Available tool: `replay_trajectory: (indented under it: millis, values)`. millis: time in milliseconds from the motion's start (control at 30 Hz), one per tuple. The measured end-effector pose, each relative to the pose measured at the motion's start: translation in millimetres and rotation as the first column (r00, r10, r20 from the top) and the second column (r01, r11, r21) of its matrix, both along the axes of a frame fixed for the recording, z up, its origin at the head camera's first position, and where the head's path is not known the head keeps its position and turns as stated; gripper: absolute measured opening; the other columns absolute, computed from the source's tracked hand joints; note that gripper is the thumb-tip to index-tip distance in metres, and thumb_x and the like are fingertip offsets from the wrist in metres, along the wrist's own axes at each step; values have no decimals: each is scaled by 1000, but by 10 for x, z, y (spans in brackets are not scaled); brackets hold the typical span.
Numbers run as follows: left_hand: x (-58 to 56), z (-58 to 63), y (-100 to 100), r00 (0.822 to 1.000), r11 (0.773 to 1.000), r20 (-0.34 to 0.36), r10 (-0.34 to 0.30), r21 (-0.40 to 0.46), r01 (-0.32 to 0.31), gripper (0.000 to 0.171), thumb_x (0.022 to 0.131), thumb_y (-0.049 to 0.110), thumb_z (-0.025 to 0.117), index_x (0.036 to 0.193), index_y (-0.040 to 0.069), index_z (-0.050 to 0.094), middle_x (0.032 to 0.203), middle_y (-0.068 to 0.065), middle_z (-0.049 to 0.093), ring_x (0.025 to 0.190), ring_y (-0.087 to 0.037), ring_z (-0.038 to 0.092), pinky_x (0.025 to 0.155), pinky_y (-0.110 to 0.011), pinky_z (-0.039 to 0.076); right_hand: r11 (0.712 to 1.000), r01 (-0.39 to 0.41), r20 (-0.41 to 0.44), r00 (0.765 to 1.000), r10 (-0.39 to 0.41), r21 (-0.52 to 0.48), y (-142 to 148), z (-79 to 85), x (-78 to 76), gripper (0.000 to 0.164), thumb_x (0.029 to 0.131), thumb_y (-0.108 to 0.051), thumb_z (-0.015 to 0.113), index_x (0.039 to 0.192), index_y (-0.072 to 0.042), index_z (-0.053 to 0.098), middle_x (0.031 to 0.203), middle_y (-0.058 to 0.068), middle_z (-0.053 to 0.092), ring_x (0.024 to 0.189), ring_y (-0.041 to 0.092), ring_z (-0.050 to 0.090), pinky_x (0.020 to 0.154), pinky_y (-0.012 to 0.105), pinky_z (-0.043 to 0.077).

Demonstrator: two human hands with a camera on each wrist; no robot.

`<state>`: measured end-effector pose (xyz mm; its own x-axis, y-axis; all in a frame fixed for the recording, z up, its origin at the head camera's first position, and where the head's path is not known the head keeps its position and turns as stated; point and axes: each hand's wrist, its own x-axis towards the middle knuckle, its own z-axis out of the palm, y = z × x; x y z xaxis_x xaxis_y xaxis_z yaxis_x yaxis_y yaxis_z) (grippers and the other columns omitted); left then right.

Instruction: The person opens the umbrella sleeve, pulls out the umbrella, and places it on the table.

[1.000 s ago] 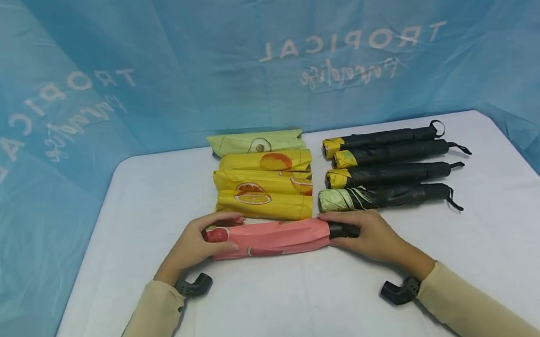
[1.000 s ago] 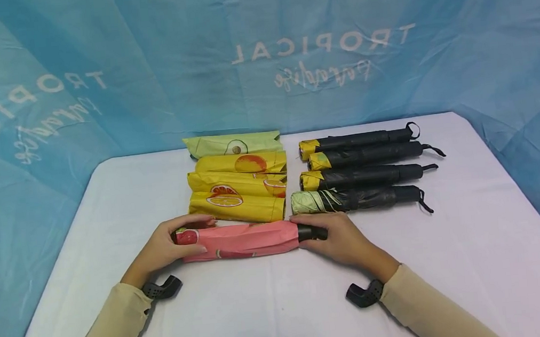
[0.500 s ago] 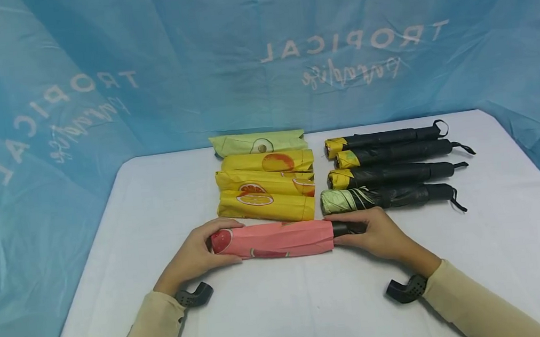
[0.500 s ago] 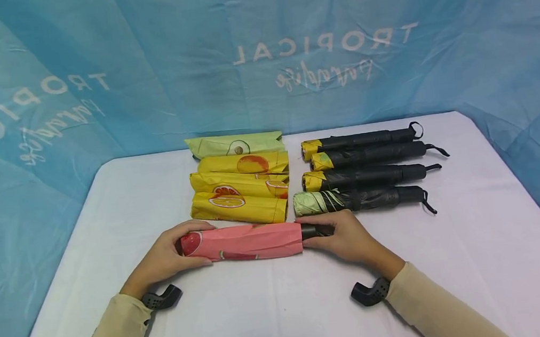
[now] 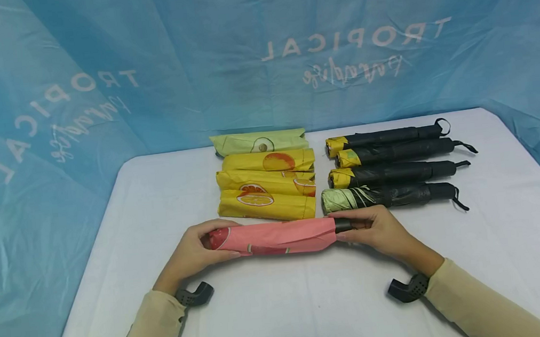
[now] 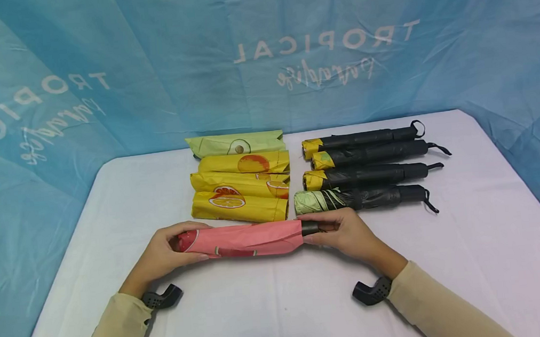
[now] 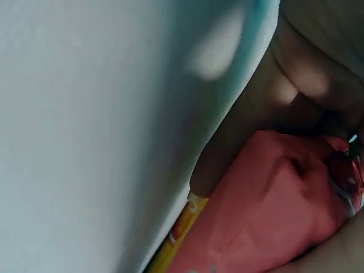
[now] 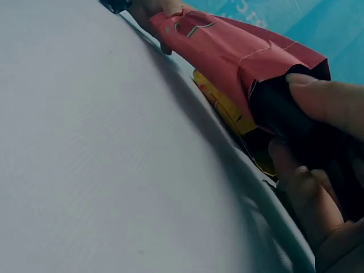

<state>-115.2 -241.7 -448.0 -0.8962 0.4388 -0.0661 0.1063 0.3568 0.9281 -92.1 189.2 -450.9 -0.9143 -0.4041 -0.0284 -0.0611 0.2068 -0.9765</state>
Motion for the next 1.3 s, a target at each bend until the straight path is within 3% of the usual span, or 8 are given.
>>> replay_trajectory:
  millis: [133,233,400,600,933,1167,1300]
  values:
    - [15,69,-2,1000,1000,-12,0,16,0,53,77,21,93,125,27,72,122,0,68,103,-25,62,82,-31,57,1000,4,7,1000,-4,-13,9,21,0,45,86,-13,84,130,-14,72,95,8,75,64,13,56,54,28,51]
    - [19,115,-4,1000,1000,-24,-17,22,18,53,77,20,93,126,25,72,122,0,68,102,-25,63,81,-30,57,999,-1,4,1000,1,-33,19,56,8,46,87,-9,83,131,-11,71,93,9,74,62,16,56,53,31,50]
    - [21,238,4,998,997,-46,-47,52,49,55,76,18,93,126,24,72,123,0,69,102,-25,63,81,-30,57,996,-18,-44,999,14,-83,46,123,15,46,86,-3,81,130,-5,71,103,9,76,62,14,56,50,30,47]
    - [31,352,-13,994,995,-97,-41,88,50,53,76,10,92,125,18,73,122,-3,70,101,-24,63,80,-29,57,992,-27,-107,994,14,-120,48,225,11,46,86,4,80,130,-1,70,102,11,76,62,11,55,48,29,43]
    - [47,336,-11,998,995,-60,-11,103,17,51,78,6,90,125,15,72,123,-4,68,101,-24,64,82,-29,58,992,20,-50,998,-27,-127,127,269,23,44,88,4,77,130,2,68,121,9,73,83,14,68,61,26,55]
    - [47,338,41,997,996,-62,-51,71,56,52,79,13,90,128,21,71,124,-1,67,104,-25,63,85,-30,57,993,61,-32,997,-65,-102,217,225,62,43,88,4,77,130,4,67,114,4,74,70,10,61,51,28,48]
    - [54,352,24,997,996,-56,-54,67,58,53,80,13,90,129,21,71,124,-1,67,104,-25,63,85,-30,57,990,87,-18,996,-90,-115,256,189,111,43,89,5,76,131,4,67,119,2,74,70,9,59,51,29,45]
